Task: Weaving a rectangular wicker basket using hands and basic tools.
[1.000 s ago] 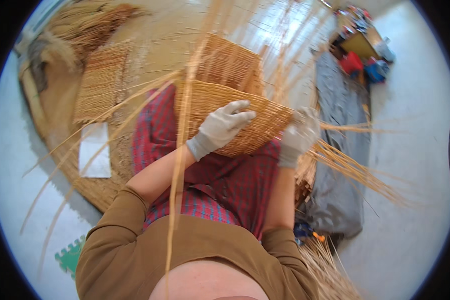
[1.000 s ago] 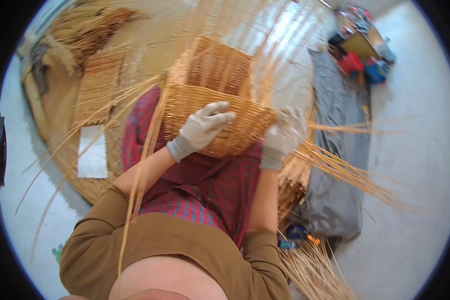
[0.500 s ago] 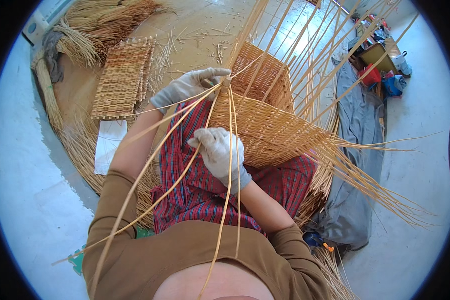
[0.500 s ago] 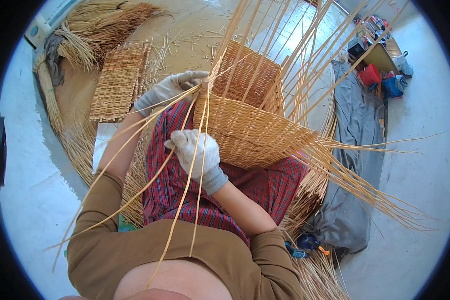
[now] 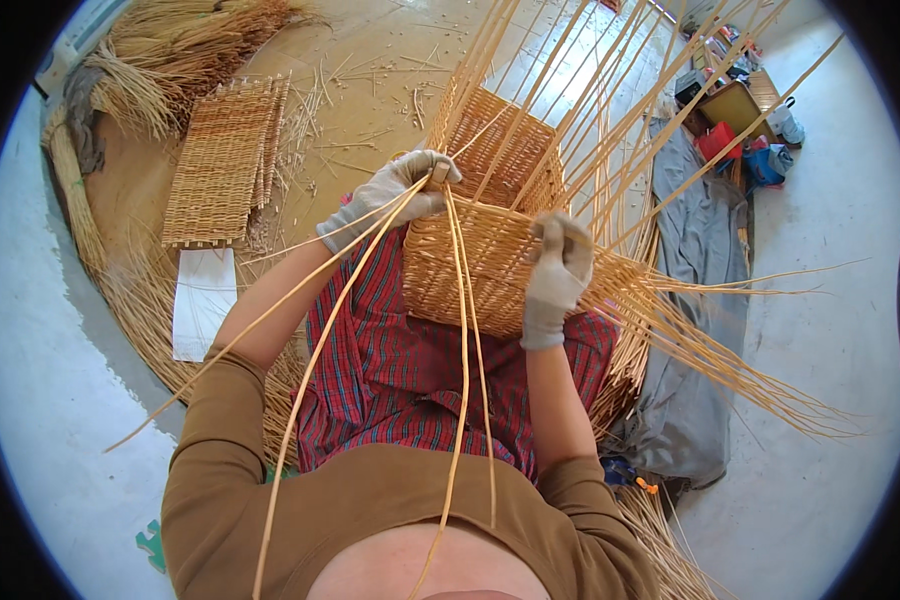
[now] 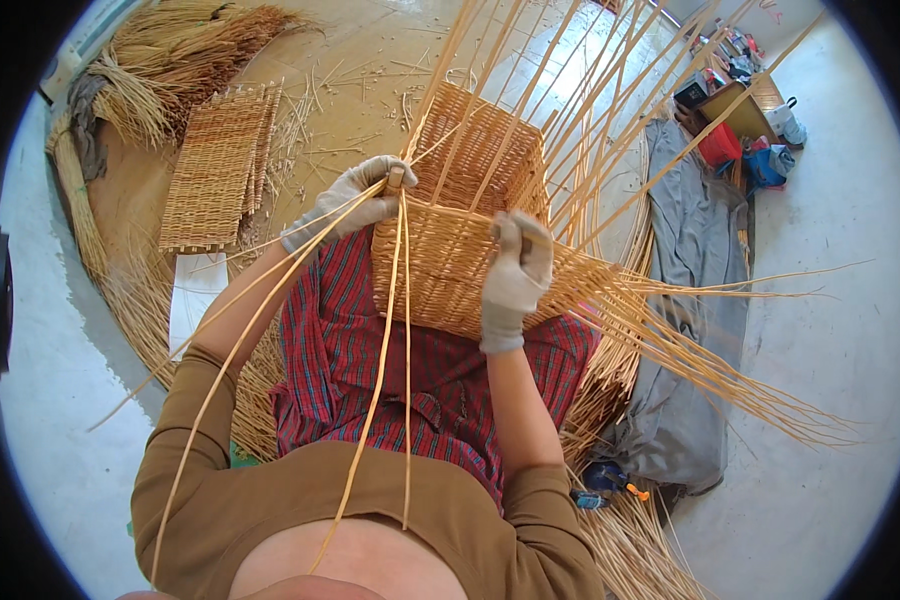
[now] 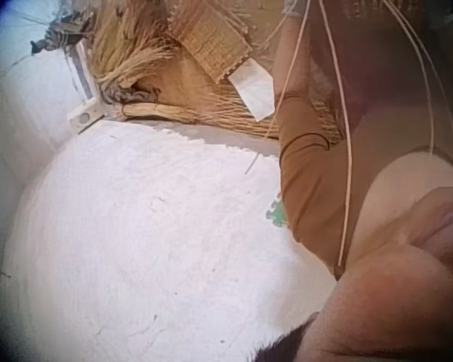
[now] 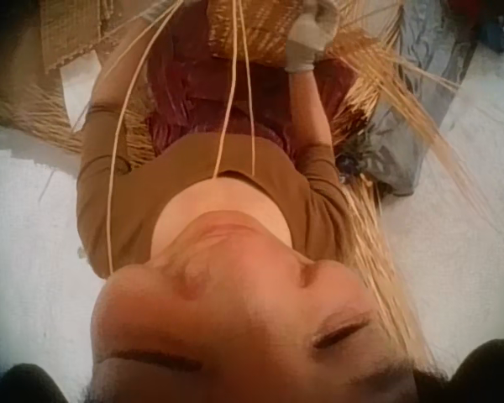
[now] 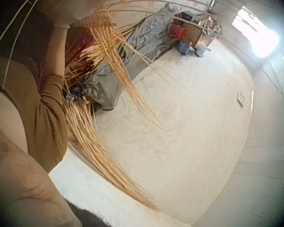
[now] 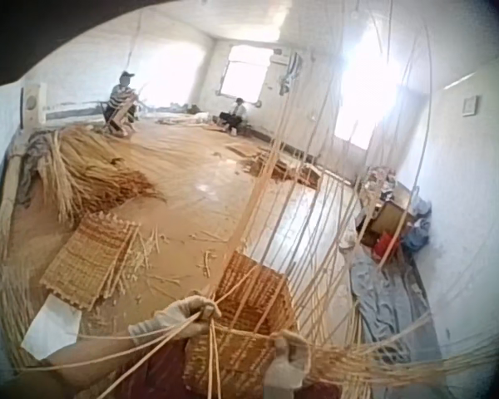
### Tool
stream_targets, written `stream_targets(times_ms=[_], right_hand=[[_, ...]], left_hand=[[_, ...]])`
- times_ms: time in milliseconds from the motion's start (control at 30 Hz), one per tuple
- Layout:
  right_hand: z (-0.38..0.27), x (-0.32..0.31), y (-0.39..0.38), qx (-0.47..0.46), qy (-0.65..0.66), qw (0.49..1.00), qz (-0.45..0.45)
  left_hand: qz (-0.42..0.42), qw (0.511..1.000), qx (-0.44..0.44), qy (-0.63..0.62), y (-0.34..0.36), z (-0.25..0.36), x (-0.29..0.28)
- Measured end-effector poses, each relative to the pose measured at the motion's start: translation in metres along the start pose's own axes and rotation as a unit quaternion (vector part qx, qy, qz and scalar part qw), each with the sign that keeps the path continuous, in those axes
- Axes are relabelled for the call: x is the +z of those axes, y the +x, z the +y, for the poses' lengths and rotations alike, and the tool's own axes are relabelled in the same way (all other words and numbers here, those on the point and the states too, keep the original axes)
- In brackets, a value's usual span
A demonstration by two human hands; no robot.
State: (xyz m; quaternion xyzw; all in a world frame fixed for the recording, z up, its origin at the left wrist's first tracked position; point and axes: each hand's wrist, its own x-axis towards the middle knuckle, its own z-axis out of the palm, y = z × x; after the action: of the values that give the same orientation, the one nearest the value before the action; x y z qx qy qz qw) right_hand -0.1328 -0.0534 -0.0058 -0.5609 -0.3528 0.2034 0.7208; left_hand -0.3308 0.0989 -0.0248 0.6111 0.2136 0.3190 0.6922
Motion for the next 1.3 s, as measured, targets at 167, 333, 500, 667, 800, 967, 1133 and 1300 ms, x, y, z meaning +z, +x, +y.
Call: stream_targets(times_ms=[167, 333, 500, 667, 800, 967, 1133, 1300], right_hand=[[-0.059, 0.104, 0.081, -0.314, -0.313, 0.88, -0.171], [-0.04, 0.042, 0.041, -0.18, 0.105, 0.974, -0.085], [-0.008, -0.059, -0.001, 0.073, 0.04, 0.996, -0.017], [-0.001, -0.055, 0.007, 0.105, 0.038, 0.992, 0.063], [-0.035, 0.004, 0.072, -0.305, -0.256, 0.917, -0.027], [-0.052, -0.023, 0.073, -0.218, 0.041, 0.973, -0.066], [-0.01, -0.115, 0.031, -0.054, -0.199, 0.973, 0.106], [-0.08, -0.082, 0.096, -0.325, -0.336, 0.884, 0.024]], left_hand=[[0.06, 0.998, 0.028, -0.005, 0.0, -0.01, 0.005], [0.075, 0.996, 0.0, 0.041, -0.002, -0.002, 0.005], [0.188, 0.973, 0.097, 0.095, -0.02, -0.02, 0.033], [0.143, 0.855, 0.256, 0.427, -0.037, -0.001, 0.1], [0.107, 0.797, 0.144, 0.577, -0.02, -0.006, 0.12], [0.103, 0.798, 0.101, 0.585, -0.02, 0.001, 0.121], [0.089, 0.767, 0.198, 0.604, 0.0, 0.012, 0.16], [0.033, 0.786, 0.05, 0.615, 0.019, 0.0, 0.216]])
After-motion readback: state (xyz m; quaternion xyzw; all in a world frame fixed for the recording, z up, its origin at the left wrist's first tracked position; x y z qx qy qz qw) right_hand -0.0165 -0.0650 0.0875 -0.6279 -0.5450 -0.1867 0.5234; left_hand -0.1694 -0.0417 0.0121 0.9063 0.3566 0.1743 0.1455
